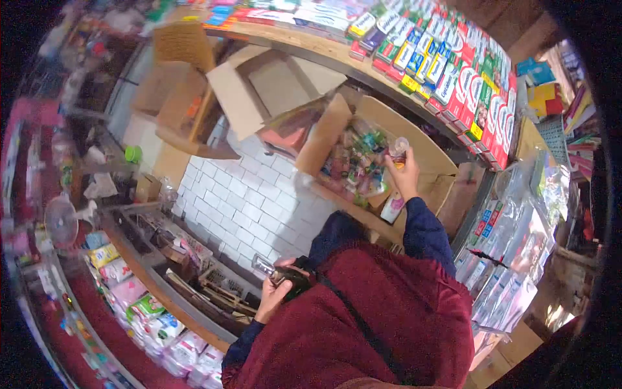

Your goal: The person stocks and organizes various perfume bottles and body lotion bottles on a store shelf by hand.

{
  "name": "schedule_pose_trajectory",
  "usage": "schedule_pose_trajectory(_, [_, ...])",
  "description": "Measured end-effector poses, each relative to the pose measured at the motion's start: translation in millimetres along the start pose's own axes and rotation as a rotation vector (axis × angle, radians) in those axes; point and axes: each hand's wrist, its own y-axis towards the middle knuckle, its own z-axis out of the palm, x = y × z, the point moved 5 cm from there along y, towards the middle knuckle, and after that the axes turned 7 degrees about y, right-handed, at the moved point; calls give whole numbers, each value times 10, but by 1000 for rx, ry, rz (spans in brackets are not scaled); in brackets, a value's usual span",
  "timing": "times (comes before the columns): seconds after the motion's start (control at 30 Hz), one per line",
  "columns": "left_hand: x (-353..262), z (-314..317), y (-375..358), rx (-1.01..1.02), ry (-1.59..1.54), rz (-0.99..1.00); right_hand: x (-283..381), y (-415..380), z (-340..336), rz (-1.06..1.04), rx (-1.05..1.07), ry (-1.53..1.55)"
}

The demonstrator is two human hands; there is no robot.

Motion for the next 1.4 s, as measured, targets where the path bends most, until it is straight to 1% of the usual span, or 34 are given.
schedule_pose_trajectory(0.03, [144, -123, -161, -2, -28, 63, 436, -89, 36, -39, 13, 50])
schedule_pose_trajectory(0.07, [288, -250, -350, -9, -57, 127, 695, -226, 165, -101, 49, 243])
schedule_pose_trajectory(0.1, [433, -388, -587, -67, -20, 167, 962, -362, 295, -165, 104, 437])
schedule_pose_trajectory(0.13, [455, -419, -792, -45, -154, 242, 1257, -443, 411, -237, 183, 633])
schedule_pose_trajectory(0.17, [480, -485, -1009, -65, -218, 293, 1529, -617, 536, -210, 319, 594])
schedule_pose_trajectory(0.2, [539, -554, -1291, -102, -282, 344, 2018, -905, 650, -168, 450, 701])
schedule_pose_trajectory(0.27, [633, -684, -1844, -280, -304, 427, 2780, -1507, 908, -344, 610, 926])
schedule_pose_trajectory(0.3, [666, -751, -2121, -372, -311, 459, 3012, -1804, 1052, -294, 793, 935])
schedule_pose_trajectory(0.37, [733, -825, -2646, -462, -382, 525, 3502, -2467, 1328, -333, 1012, 1093])
schedule_pose_trajectory(0.4, [689, -809, -2785, -503, -413, 554, 3709, -2688, 1427, -329, 1121, 1174])
schedule_pose_trajectory(0.47, [823, -939, -3177, -596, -323, 660, 4142, -3411, 1509, -376, 1334, 1164])
schedule_pose_trajectory(0.5, [850, -976, -3347, -638, -301, 704, 4216, -3643, 1610, -438, 1428, 1075])
schedule_pose_trajectory(0.53, [867, -993, -3504, -686, -278, 746, 4361, -3913, 1637, -456, 1529, 1109])
schedule_pose_trajectory(0.57, [813, -938, -3693, -745, -341, 721, 4498, -4180, 1662, -469, 1632, 1139])
schedule_pose_trajectory(0.6, [859, -932, -3804, -791, -350, 746, 4600, -4396, 1669, -485, 1728, 1148])
schedule_pose_trajectory(0.67, [874, -909, -3924, -871, -376, 784, 4795, -4672, 1711, -533, 1899, 1117])
schedule_pose_trajectory(0.8, [885, -908, -4134, -1004, -403, 807, 5105, -5249, 1843, -539, 2216, 1059])
schedule_pose_trajectory(0.83, [859, -910, -4192, -1081, -392, 763, 5189, -5367, 1893, -548, 2231, 1119])
schedule_pose_trajectory(0.93, [873, -966, -4188, -1326, -244, 793, 5278, -5576, 2077, -527, 2416, 1064])
schedule_pose_trajectory(0.97, [840, -970, -4191, -1352, -310, 825, 5310, -5636, 2157, -505, 2446, 1064])
schedule_pose_trajectory(1.03, [735, -988, -4178, -1382, -449, 889, 5449, -5729, 2267, -559, 2495, 1063])
schedule_pose_trajectory(1.07, [715, -1051, -4153, -1416, -461, 932, 5516, -5751, 2320, -586, 2513, 1058])
schedule_pose_trajectory(1.1, [700, -1112, -4123, -1450, -476, 973, 5604, -5740, 2305, -591, 2575, 939])
schedule_pose_trajectory(1.13, [688, -1142, -4087, -1485, -498, 1010, 5661, -5778, 2362, -578, 2625, 917])
schedule_pose_trajectory(1.2, [661, -1146, -4046, -1544, -562, 1028, 5737, -5886, 2455, -536, 2730, 867])
schedule_pose_trajectory(1.23, [635, -1141, -4045, -1582, -565, 1058, 5821, -5935, 2451, -576, 2757, 914])
schedule_pose_trajectory(1.33, [661, -1090, -3982, -1721, -616, 1108, 5906, -6120, 2530, -636, 2872, 843])
schedule_pose_trajectory(1.37, [704, -1077, -3977, -1762, -629, 1109, 5923, -6169, 2496, -572, 2918, 817])
schedule_pose_trajectory(1.4, [723, -1055, -3988, -1801, -643, 1108, 5928, -6227, 2479, -567, 2949, 817])
